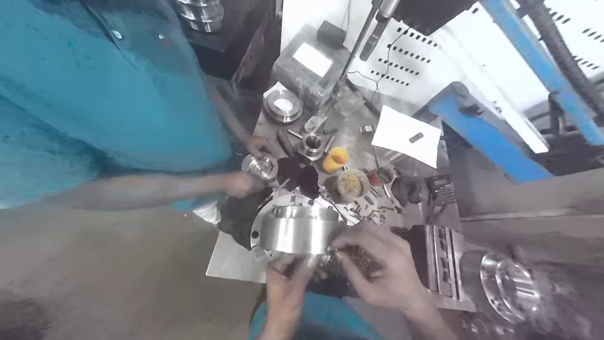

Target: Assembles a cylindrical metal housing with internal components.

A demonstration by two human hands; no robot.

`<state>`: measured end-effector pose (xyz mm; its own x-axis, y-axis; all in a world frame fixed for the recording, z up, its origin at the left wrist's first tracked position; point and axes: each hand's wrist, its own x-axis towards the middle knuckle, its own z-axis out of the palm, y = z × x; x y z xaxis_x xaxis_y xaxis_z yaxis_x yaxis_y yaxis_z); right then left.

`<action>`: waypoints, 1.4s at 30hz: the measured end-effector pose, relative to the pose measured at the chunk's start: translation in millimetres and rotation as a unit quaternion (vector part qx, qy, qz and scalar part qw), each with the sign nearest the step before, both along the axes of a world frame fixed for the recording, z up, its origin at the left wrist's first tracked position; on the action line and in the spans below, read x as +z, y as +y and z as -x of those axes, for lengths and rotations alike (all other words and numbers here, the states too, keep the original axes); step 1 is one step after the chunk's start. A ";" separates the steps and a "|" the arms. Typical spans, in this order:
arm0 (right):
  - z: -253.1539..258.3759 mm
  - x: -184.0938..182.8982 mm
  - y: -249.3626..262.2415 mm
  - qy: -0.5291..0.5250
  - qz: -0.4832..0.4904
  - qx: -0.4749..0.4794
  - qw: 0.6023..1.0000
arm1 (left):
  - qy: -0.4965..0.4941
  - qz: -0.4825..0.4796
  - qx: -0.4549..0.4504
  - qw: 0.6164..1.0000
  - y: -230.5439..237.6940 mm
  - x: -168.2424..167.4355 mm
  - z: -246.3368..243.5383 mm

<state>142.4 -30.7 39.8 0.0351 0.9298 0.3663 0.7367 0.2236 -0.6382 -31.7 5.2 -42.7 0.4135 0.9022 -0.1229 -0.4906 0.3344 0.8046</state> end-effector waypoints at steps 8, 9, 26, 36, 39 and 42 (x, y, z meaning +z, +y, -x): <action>23.3 15.0 -3.0 -0.178 0.006 -0.053 0.983 | 0.007 -0.008 -0.068 0.998 11.5 -1.4 14.6; 23.3 16.2 -3.1 -0.181 0.010 -0.054 0.982 | 0.000 -0.005 -0.075 0.997 13.2 -1.4 14.7; 36.6 7.9 3.3 -0.312 0.048 -0.125 0.941 | -0.034 0.003 -0.161 0.986 27.2 -2.7 25.9; 35.9 14.9 5.8 -0.349 0.057 -0.089 0.931 | -0.037 0.009 -0.181 0.983 29.5 -7.3 27.3; 39.0 10.0 6.9 -0.337 0.053 -0.135 0.930 | -0.043 0.006 -0.187 0.981 29.8 -8.3 27.8; 34.6 20.5 6.3 -0.330 0.095 -0.124 0.931 | -0.045 0.003 -0.192 0.980 31.1 -7.9 28.9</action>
